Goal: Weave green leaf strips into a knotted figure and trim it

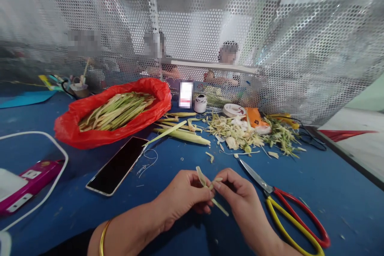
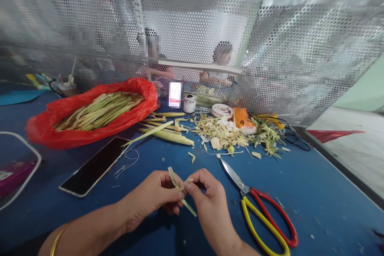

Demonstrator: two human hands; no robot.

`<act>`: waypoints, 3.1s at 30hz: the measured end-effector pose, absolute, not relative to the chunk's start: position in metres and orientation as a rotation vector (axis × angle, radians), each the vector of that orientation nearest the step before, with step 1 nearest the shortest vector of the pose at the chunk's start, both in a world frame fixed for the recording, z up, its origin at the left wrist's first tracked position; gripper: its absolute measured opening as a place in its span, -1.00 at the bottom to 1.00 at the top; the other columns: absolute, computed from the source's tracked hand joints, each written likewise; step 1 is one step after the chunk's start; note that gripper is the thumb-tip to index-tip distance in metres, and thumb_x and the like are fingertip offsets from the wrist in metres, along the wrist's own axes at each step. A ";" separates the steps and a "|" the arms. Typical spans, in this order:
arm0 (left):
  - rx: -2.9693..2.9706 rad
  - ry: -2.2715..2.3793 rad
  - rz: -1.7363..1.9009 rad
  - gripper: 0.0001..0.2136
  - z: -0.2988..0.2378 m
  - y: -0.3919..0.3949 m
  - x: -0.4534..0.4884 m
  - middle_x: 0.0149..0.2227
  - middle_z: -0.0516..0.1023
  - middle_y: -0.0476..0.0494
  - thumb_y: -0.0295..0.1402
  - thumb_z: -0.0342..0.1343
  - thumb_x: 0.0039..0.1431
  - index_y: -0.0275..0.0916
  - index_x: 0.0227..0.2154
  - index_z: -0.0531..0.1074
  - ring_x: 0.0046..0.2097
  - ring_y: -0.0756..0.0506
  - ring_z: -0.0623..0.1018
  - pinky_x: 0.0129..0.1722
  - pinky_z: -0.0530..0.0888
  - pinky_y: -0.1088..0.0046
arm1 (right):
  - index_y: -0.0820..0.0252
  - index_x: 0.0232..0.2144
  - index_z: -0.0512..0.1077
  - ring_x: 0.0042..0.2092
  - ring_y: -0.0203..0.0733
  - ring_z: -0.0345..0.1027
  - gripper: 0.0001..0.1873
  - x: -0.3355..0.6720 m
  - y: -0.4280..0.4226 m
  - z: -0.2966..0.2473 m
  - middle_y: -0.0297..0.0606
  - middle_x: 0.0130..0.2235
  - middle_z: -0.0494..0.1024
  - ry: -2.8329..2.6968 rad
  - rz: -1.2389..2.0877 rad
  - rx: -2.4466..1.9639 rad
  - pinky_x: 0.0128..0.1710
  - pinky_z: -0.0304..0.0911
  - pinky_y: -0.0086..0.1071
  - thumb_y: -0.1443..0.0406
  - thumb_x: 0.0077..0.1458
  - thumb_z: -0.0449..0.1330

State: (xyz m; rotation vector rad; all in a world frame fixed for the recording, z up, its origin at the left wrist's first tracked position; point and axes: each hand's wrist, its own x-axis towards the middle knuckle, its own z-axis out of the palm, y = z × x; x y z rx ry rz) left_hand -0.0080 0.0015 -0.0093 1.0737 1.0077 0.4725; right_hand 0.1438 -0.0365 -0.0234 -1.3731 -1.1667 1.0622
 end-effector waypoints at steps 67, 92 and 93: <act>0.709 0.811 0.868 -0.76 -0.009 -0.004 -0.004 -0.45 0.60 -0.12 -0.45 0.30 -0.13 -0.36 -0.31 0.53 -0.34 -0.02 0.50 -0.19 0.35 0.48 | 0.17 -0.53 0.39 -0.35 -0.26 0.39 -0.78 0.142 -0.036 -0.041 -0.33 -0.42 0.48 -1.750 0.766 -1.219 -0.30 0.27 -0.50 0.30 0.17 0.12; 0.861 1.046 0.742 -0.57 -0.027 0.005 -0.003 -0.60 0.51 -0.04 -0.11 0.37 -0.29 -0.33 -0.39 0.48 -0.52 0.01 0.48 -0.49 0.34 0.54 | 0.11 -0.57 0.27 -0.54 -0.26 0.23 -0.59 0.147 -0.026 -0.041 -0.42 -0.63 0.36 -2.044 -0.576 -1.082 -0.09 0.05 -0.28 0.38 0.32 -0.11; 0.845 1.069 0.756 -0.58 -0.025 0.004 -0.002 -0.61 0.51 -0.04 -0.15 0.38 -0.31 -0.33 -0.41 0.48 -0.52 0.01 0.48 -0.48 0.34 0.54 | 0.12 -0.57 0.26 -0.55 -0.26 0.22 -0.59 0.145 -0.026 -0.040 -0.42 -0.64 0.35 -2.039 -0.620 -1.076 -0.12 0.05 -0.29 0.38 0.32 -0.12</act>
